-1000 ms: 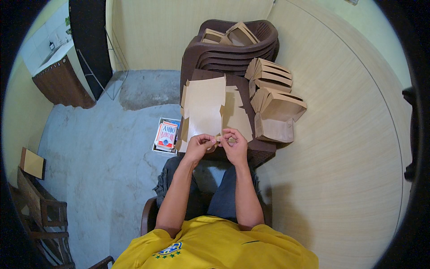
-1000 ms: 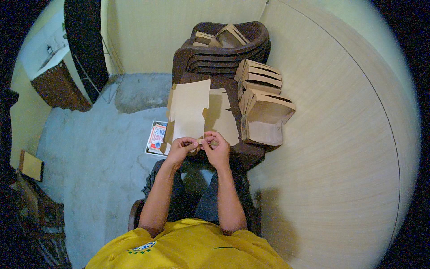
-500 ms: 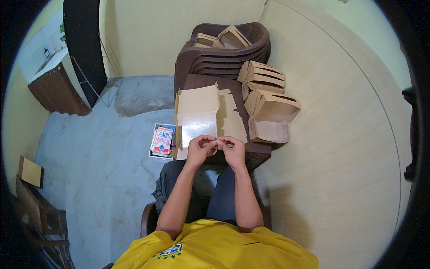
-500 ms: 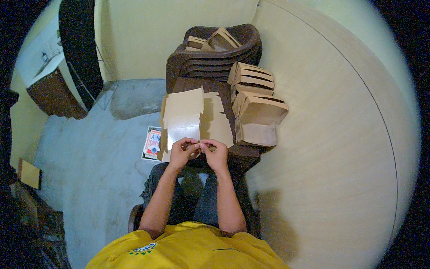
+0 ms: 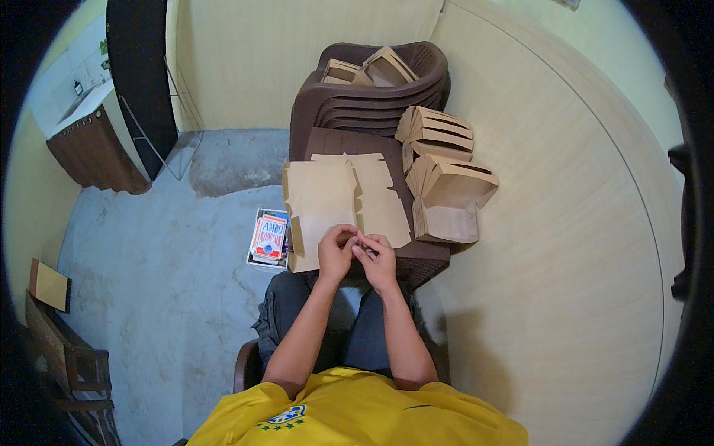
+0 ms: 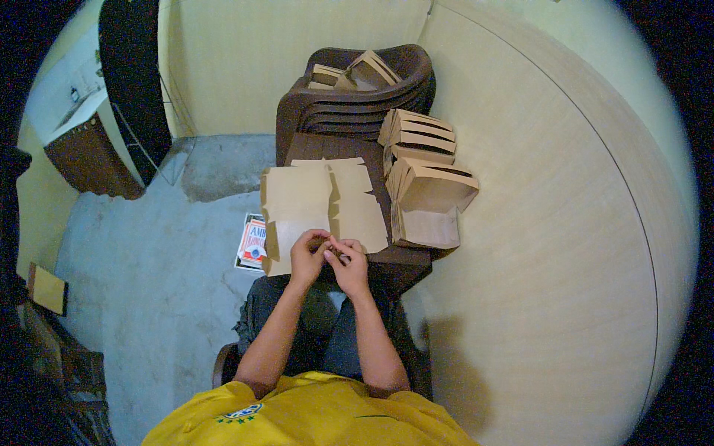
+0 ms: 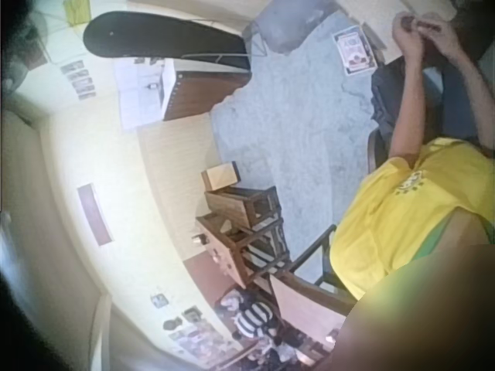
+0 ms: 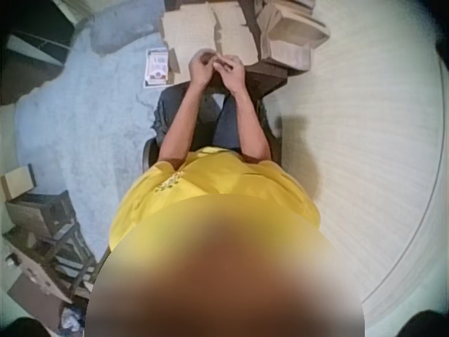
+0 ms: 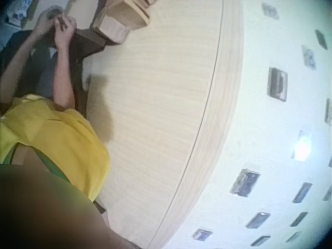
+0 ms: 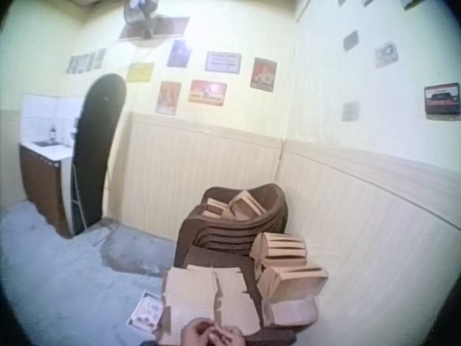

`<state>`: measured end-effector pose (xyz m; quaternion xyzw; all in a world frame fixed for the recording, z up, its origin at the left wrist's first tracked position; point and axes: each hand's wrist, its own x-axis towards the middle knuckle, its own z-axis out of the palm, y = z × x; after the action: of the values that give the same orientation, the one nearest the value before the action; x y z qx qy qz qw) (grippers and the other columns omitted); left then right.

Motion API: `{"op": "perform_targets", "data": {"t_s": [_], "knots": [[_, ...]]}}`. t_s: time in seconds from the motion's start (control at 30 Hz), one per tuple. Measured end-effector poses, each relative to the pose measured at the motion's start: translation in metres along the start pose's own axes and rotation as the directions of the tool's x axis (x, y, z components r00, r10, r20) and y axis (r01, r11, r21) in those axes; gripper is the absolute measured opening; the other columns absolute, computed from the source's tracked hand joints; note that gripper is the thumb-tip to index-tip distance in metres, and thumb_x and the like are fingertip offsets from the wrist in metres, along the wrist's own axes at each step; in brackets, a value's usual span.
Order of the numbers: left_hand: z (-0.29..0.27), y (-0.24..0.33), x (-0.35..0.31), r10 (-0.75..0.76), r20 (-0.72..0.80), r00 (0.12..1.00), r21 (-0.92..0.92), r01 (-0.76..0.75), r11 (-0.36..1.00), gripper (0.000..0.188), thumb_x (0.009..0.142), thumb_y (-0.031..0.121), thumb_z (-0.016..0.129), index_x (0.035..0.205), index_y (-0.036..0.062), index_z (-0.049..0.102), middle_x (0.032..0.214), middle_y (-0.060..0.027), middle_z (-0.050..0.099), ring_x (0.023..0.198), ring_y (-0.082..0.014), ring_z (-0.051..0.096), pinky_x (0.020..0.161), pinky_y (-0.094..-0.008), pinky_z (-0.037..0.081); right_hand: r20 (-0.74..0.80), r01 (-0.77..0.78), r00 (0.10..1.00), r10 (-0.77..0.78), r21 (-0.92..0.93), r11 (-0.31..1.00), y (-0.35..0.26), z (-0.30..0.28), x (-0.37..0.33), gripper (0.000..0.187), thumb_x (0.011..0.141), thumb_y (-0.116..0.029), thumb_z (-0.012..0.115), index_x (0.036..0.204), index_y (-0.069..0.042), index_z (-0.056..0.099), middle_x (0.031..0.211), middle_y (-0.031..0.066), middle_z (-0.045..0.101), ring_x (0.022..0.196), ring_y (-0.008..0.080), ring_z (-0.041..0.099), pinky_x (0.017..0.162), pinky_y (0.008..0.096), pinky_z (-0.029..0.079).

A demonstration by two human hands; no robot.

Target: The person assembles flat cardboard box blanks into small boxes by folding and tucking flaps. They handle each blank one at a time, fold the sides, and secure the flaps to form a finished box, then place it on a growing stack.

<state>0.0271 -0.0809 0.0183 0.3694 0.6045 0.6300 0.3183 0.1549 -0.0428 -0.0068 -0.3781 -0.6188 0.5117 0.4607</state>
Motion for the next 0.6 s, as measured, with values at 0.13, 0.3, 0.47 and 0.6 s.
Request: {"op": "perform_targets", "data": {"t_s": [0.13,0.3,0.47,0.6], "knots": [[-0.007,0.036,-0.005,0.195,0.091,0.977,0.166,-0.208,0.964,0.026,0.092,0.004,0.077,0.117,0.0002,0.076,0.113,-0.0191,0.076,0.106,-0.0379,0.075,0.094,-0.0419,0.060,-0.034,0.107,0.991,-0.130,-0.392,0.914,-0.013,-0.008,0.017,0.030,0.096,0.004,0.075,0.126,0.002,0.076,0.121,0.0110,0.071,0.099,0.0219,0.073,0.096,0.0307,0.058],[-0.053,0.058,-0.008,0.392,0.051,0.919,0.518,-0.360,0.776,0.034,0.088,0.008,0.073,0.121,0.0070,0.076,0.124,-0.0189,0.073,0.117,-0.0408,0.069,0.104,-0.0476,0.053,-0.328,0.110,0.935,-0.137,-0.102,0.989,-0.025,-0.005,0.042,0.036,0.095,0.000,0.074,0.131,0.001,0.070,0.130,0.0146,0.067,0.127,0.0267,0.065,0.109,0.0451,0.057],[-0.077,0.034,0.017,0.501,0.104,0.859,0.631,-0.447,0.634,0.049,0.083,0.002,0.066,0.131,0.0084,0.072,0.136,-0.0168,0.069,0.133,-0.0395,0.059,0.115,-0.0510,0.045,-0.272,0.030,0.956,-0.109,-0.280,0.960,-0.014,-0.008,0.032,0.035,0.095,-0.003,0.075,0.129,-0.001,0.069,0.130,0.0151,0.067,0.119,0.0241,0.068,0.098,0.0419,0.061],[-0.053,0.028,0.053,0.675,0.200,0.710,0.750,-0.555,0.361,0.039,0.085,0.007,0.069,0.123,0.0077,0.077,0.125,-0.0159,0.075,0.130,-0.0369,0.062,0.118,-0.0521,0.042,-0.254,-0.063,0.967,-0.006,-0.260,0.964,0.003,0.001,0.030,0.031,0.098,-0.006,0.076,0.126,0.002,0.068,0.104,0.0105,0.071,0.094,0.0166,0.070,0.082,0.0304,0.059]]}}
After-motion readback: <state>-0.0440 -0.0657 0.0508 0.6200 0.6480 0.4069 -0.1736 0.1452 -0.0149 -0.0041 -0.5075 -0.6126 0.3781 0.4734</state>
